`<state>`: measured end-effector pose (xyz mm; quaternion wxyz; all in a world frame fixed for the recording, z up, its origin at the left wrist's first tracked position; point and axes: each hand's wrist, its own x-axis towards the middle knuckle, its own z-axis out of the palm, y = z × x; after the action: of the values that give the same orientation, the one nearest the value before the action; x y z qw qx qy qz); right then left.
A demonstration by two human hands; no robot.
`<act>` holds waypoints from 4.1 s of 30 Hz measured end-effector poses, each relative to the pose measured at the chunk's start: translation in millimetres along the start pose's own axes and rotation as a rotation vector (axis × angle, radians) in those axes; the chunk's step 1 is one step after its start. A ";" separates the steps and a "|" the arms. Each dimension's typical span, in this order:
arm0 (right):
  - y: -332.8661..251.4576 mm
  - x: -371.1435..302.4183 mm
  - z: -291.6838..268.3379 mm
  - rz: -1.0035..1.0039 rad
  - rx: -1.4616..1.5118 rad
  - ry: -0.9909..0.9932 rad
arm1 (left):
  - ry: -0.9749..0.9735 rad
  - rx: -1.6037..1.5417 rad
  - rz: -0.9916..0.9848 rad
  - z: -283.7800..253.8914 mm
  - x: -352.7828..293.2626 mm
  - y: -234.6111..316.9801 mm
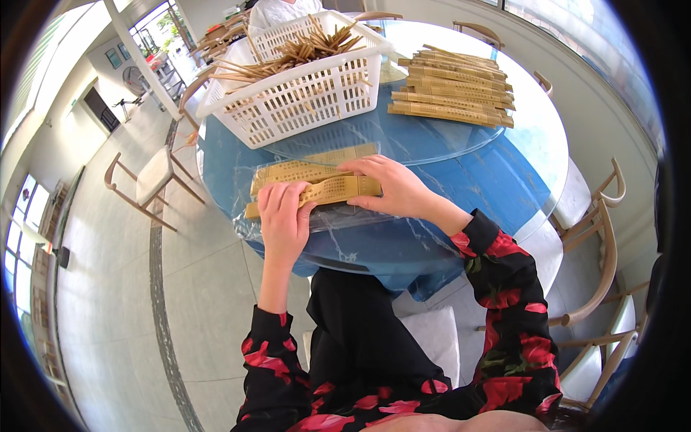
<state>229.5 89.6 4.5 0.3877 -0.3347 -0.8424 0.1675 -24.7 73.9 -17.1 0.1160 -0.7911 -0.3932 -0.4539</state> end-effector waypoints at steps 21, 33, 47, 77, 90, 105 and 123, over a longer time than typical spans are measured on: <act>16.1 -7.5 9.2 0.367 0.571 -0.104 | -0.081 -0.072 -0.074 -0.5 3.6 0.1; 11.9 -5.5 -10.7 0.385 0.253 0.078 | -0.180 -0.131 -0.189 15.0 0.0 -2.8; 64.8 223.1 -112.1 0.309 -0.682 -0.098 | -0.093 -0.217 -0.156 25.6 -3.3 -6.0; 96.1 289.9 -27.8 0.540 -0.459 0.311 | -0.110 -0.211 -0.142 18.9 -2.5 -11.5; 107.5 294.5 -35.7 0.417 -0.592 0.290 | -0.108 -0.213 -0.124 18.6 -2.8 -8.4; 119.2 295.4 -35.2 0.534 -0.675 0.244 | -0.106 -0.216 -0.132 17.8 -2.5 -8.3; 70.9 289.5 -39.6 0.140 -0.852 0.522 | -0.116 -0.219 -0.154 16.2 -3.8 -15.2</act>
<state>152.9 342.4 148.1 0.4022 -0.5495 -0.6866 -0.2548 -26.7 90.7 -31.9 -0.0290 -0.7914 -0.4070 -0.4553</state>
